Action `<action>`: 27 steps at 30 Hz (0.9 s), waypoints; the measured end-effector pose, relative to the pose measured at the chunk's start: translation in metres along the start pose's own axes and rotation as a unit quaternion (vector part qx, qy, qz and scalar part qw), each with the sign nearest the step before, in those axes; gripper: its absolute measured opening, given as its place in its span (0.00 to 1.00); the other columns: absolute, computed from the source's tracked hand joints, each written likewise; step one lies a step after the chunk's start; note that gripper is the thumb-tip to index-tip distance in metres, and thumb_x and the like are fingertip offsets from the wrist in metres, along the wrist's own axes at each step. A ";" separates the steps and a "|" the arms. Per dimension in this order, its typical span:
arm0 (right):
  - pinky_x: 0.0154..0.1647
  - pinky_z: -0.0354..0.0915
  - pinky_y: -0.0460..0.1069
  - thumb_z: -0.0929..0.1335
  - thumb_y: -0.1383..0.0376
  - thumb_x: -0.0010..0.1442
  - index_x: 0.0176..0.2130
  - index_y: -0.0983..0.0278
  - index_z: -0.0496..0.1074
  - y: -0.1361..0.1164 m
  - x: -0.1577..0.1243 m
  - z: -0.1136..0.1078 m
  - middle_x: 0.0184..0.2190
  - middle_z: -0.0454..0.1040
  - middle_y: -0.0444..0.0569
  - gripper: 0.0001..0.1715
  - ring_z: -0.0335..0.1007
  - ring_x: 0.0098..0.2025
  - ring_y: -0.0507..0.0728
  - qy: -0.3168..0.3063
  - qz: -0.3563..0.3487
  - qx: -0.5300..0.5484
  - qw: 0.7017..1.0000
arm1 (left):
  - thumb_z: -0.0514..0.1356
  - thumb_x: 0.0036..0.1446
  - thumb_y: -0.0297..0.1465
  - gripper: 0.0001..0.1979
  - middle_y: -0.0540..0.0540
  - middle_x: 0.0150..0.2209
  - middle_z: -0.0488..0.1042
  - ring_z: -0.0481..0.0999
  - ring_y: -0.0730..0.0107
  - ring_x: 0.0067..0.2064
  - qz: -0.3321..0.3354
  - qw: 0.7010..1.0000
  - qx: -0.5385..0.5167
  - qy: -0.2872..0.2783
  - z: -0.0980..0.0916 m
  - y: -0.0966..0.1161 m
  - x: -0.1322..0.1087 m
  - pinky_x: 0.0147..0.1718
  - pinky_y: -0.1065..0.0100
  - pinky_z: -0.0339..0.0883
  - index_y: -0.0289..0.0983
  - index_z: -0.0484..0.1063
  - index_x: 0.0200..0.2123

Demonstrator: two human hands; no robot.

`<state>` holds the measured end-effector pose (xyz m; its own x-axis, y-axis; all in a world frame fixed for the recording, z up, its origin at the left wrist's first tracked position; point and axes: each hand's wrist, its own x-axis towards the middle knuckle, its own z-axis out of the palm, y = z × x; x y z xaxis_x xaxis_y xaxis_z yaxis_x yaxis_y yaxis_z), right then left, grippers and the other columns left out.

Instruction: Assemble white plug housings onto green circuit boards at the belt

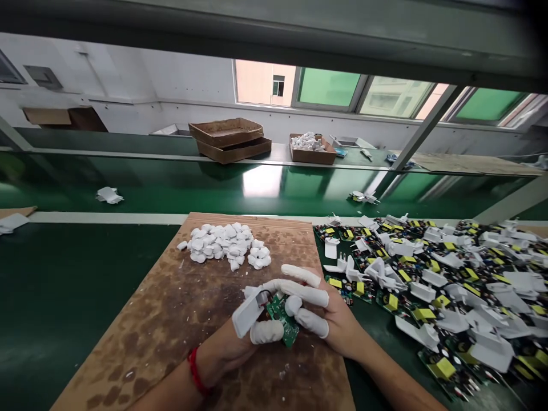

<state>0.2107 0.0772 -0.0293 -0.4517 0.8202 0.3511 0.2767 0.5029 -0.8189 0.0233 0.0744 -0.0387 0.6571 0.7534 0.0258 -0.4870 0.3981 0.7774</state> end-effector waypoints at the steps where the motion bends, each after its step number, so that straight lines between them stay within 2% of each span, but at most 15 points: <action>1: 0.59 0.59 0.57 0.66 0.55 0.60 0.56 0.51 0.67 0.001 0.000 0.001 0.60 0.63 0.48 0.24 0.59 0.60 0.63 0.006 0.002 0.003 1.000 | 0.69 0.45 0.37 0.30 0.44 0.45 0.73 0.70 0.55 0.51 -0.004 1.000 0.000 0.010 -0.001 0.000 0.000 0.47 0.63 0.64 0.41 0.68 0.52; 4: 0.57 0.62 0.56 0.68 0.58 0.59 0.58 0.52 0.64 0.005 -0.003 0.004 0.60 0.63 0.51 0.28 0.60 0.60 0.62 0.048 -0.021 0.017 0.998 | 0.70 0.44 0.39 0.33 0.42 0.45 0.73 0.70 0.54 0.51 -0.016 0.999 0.000 0.030 -0.002 0.001 -0.001 0.47 0.61 0.64 0.40 0.67 0.53; 9: 0.48 0.69 0.54 0.68 0.63 0.59 0.46 0.53 0.75 0.004 -0.003 0.007 0.52 0.71 0.51 0.13 0.70 0.50 0.60 0.096 -0.086 0.002 0.992 | 0.70 0.42 0.40 0.35 0.42 0.48 0.72 0.68 0.53 0.53 -0.011 0.999 0.015 0.036 -0.003 0.001 0.000 0.53 0.57 0.60 0.41 0.67 0.54; 14: 0.47 0.69 0.55 0.69 0.65 0.58 0.45 0.54 0.73 -0.002 0.000 0.011 0.43 0.76 0.50 0.14 0.71 0.48 0.59 0.134 -0.121 0.016 0.983 | 0.69 0.44 0.39 0.31 0.42 0.49 0.72 0.67 0.53 0.54 0.007 0.999 0.021 0.044 0.000 0.001 0.002 0.54 0.57 0.59 0.40 0.69 0.53; 18: 0.45 0.69 0.55 0.69 0.66 0.58 0.46 0.54 0.73 -0.003 -0.001 0.011 0.44 0.76 0.51 0.15 0.72 0.47 0.60 0.127 -0.108 0.028 0.986 | 0.69 0.45 0.38 0.27 0.43 0.47 0.73 0.68 0.54 0.52 0.013 0.999 0.028 0.038 0.003 0.003 0.001 0.52 0.59 0.61 0.38 0.71 0.49; 21: 0.48 0.67 0.56 0.70 0.64 0.57 0.47 0.53 0.73 -0.001 -0.002 0.009 0.49 0.74 0.50 0.17 0.70 0.49 0.60 0.112 -0.112 0.018 0.987 | 0.69 0.44 0.39 0.26 0.43 0.42 0.75 0.72 0.56 0.48 0.006 0.999 0.028 0.043 0.004 0.005 0.001 0.48 0.61 0.63 0.38 0.71 0.47; 23: 0.48 0.67 0.56 0.70 0.62 0.57 0.46 0.51 0.74 0.001 -0.003 0.008 0.51 0.73 0.49 0.15 0.69 0.48 0.60 0.114 -0.104 0.037 0.987 | 0.70 0.43 0.39 0.26 0.44 0.41 0.75 0.73 0.59 0.46 0.005 0.998 0.045 0.040 0.004 0.007 0.001 0.46 0.63 0.64 0.37 0.71 0.46; 25: 0.46 0.68 0.54 0.70 0.61 0.57 0.41 0.51 0.76 0.004 -0.004 0.009 0.52 0.72 0.48 0.10 0.70 0.47 0.59 0.111 -0.067 0.079 0.988 | 0.70 0.42 0.40 0.27 0.45 0.41 0.75 0.73 0.59 0.45 0.011 0.996 0.084 0.029 0.004 0.009 0.003 0.44 0.64 0.65 0.37 0.71 0.47; 27: 0.49 0.66 0.54 0.72 0.60 0.55 0.41 0.51 0.76 0.007 -0.006 0.011 0.54 0.70 0.48 0.11 0.68 0.50 0.60 0.102 -0.019 0.119 0.987 | 0.69 0.42 0.42 0.30 0.44 0.43 0.74 0.73 0.56 0.47 0.015 0.992 0.127 0.011 0.003 0.012 0.003 0.43 0.63 0.65 0.38 0.70 0.48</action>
<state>0.2061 0.0727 -0.0420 -0.2707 0.8523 0.4476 0.0446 0.4755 -0.8786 0.0215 0.0802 -0.0280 0.6305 0.7752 0.0388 -0.3425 0.2331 0.9101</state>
